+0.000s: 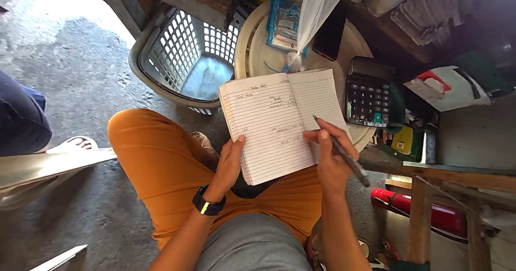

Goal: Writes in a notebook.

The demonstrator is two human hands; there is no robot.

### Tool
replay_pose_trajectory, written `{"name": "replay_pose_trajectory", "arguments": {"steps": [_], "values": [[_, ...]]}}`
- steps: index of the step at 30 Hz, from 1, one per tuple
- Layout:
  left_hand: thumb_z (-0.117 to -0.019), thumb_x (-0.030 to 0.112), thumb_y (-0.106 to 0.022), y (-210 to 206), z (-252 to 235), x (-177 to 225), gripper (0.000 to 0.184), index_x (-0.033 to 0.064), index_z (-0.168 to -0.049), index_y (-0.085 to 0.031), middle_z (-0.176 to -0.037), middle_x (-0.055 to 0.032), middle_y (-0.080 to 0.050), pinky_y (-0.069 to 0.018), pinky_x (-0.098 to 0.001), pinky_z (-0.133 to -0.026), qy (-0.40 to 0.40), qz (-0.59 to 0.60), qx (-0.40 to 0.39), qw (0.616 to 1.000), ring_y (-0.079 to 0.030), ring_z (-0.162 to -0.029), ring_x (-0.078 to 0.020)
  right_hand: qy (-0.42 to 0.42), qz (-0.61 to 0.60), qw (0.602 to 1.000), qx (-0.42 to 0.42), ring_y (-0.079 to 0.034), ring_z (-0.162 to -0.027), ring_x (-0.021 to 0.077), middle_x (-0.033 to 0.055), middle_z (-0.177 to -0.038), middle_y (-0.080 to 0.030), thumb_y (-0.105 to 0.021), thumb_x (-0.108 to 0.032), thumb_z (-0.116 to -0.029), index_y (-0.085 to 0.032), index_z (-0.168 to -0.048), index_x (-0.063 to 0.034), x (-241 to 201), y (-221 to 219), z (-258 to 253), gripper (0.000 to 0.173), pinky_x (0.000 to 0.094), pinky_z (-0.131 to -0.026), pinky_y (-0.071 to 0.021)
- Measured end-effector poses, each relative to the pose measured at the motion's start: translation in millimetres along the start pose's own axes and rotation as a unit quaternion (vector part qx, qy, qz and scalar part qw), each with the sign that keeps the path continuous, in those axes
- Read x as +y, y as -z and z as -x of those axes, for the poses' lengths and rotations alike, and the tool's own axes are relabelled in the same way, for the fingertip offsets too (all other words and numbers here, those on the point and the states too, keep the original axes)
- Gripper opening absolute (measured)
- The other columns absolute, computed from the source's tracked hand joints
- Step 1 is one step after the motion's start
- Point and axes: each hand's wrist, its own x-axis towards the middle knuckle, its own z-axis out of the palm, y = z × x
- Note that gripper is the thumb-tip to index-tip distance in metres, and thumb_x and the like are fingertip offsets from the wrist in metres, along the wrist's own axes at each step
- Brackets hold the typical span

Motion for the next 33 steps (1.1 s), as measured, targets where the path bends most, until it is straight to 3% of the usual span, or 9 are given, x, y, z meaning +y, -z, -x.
{"name": "replay_pose_trajectory", "arguments": {"steps": [2, 5, 11, 21, 23, 25, 28, 31, 33], "values": [[-0.1099, 0.019, -0.023, 2, 0, 0, 0.037, 0.0121, -0.125, -0.056, -0.095, 0.0075, -0.073, -0.0608, -0.0222, -0.080, 0.006, 0.009, -0.009, 1.000, -0.071, -0.086, 0.0004, 0.080, 0.085, 0.993, -0.026, -0.072, -0.103, 0.0090, 0.0036, -0.106, -0.078, -0.058, -0.016, -0.1039, -0.072, -0.117, 0.0003, 8, 1, 10, 0.025, 0.0289, -0.098, -0.0558], [-0.1095, 0.021, -0.023, 3, -2, -2, 0.038, 0.0118, -0.125, -0.056, -0.097, 0.0063, -0.073, -0.0608, -0.0245, -0.082, 0.011, 0.019, -0.020, 1.000, -0.071, -0.088, -0.0013, 0.152, 0.183, 0.970, -0.050, -0.069, -0.116, 0.0166, 0.0059, -0.106, -0.078, -0.060, -0.022, -0.1034, -0.075, -0.110, -0.0058, 17, 3, 26, 0.023, 0.0444, -0.114, -0.0429], [-0.1101, 0.021, -0.022, 3, -3, -1, 0.038, 0.0106, -0.123, -0.056, -0.094, 0.0062, -0.073, -0.0610, -0.0243, -0.081, 0.012, 0.015, -0.006, 1.000, -0.071, -0.086, -0.0015, 0.179, 0.240, 0.951, -0.077, -0.060, -0.133, 0.0249, 0.0102, -0.121, -0.075, -0.064, -0.026, -0.1007, -0.073, -0.120, -0.0058, 22, -1, 48, 0.029, 0.0475, -0.120, -0.0342], [-0.1111, 0.022, -0.021, -2, -7, 11, 0.038, 0.0127, -0.118, -0.057, -0.090, 0.0068, -0.073, -0.0610, -0.0225, -0.076, 0.013, 0.029, 0.024, 0.999, -0.071, -0.081, -0.0008, 0.178, 0.214, 0.960, -0.040, -0.059, -0.133, 0.0240, 0.0094, -0.122, -0.075, -0.068, -0.024, -0.0978, -0.074, -0.118, -0.0059, 32, -13, 52, 0.028, 0.0469, -0.121, -0.0315], [-0.1101, 0.029, -0.021, -1, -6, 7, 0.041, 0.0153, -0.118, -0.059, -0.093, 0.0068, -0.074, -0.0614, -0.0242, -0.078, 0.002, 0.062, 0.015, 0.998, -0.072, -0.085, -0.0022, 0.178, 0.208, 0.961, -0.035, -0.059, -0.133, 0.0232, 0.0090, -0.121, -0.075, -0.068, -0.025, -0.0977, -0.073, -0.118, -0.0062, 34, -14, 52, 0.028, 0.0456, -0.122, -0.0311], [-0.1062, 0.051, -0.034, 2, -5, 0, 0.046, 0.0170, -0.123, -0.060, -0.100, 0.0059, -0.075, -0.0617, -0.0269, -0.082, -0.013, 0.099, -0.011, 0.995, -0.072, -0.092, -0.0047, 0.179, 0.203, 0.962, -0.032, -0.059, -0.134, 0.0220, 0.0081, -0.121, -0.075, -0.068, -0.025, -0.0977, -0.073, -0.118, -0.0070, 35, -14, 52, 0.027, 0.0444, -0.122, -0.0304], [-0.0849, 0.073, -0.064, 7, -3, -9, 0.063, 0.0203, -0.120, -0.064, -0.100, 0.0043, -0.077, -0.0624, -0.0289, -0.082, -0.011, 0.152, -0.051, 0.987, -0.074, -0.092, -0.0079, 0.180, 0.198, 0.963, -0.032, -0.058, -0.135, 0.0204, 0.0071, -0.122, -0.075, -0.068, -0.025, -0.0980, -0.072, -0.119, -0.0075, 36, -14, 52, 0.027, 0.0438, -0.122, -0.0300], [-0.0794, 0.069, -0.073, 11, 2, -8, 0.067, 0.0168, -0.120, -0.061, -0.097, 0.0046, -0.076, -0.0624, -0.0279, -0.081, 0.036, 0.119, -0.077, 0.989, -0.074, -0.089, -0.0074, 0.179, 0.196, 0.964, -0.027, -0.058, -0.135, 0.0200, 0.0068, -0.122, -0.075, -0.069, -0.024, -0.0976, -0.073, -0.119, -0.0073, 37, -15, 52, 0.027, 0.0437, -0.122, -0.0305], [-0.0907, 0.042, -0.070, 8, 5, -3, 0.042, 0.0120, -0.118, -0.060, -0.092, 0.0041, -0.076, -0.0630, -0.0269, -0.079, 0.057, 0.080, -0.072, 0.993, -0.074, -0.084, -0.0075, 0.182, 0.193, 0.964, -0.021, -0.058, -0.134, 0.0198, 0.0067, -0.121, -0.075, -0.070, -0.024, -0.0969, -0.072, -0.118, -0.0074, 38, -16, 53, 0.027, 0.0437, -0.121, -0.0312]]}}
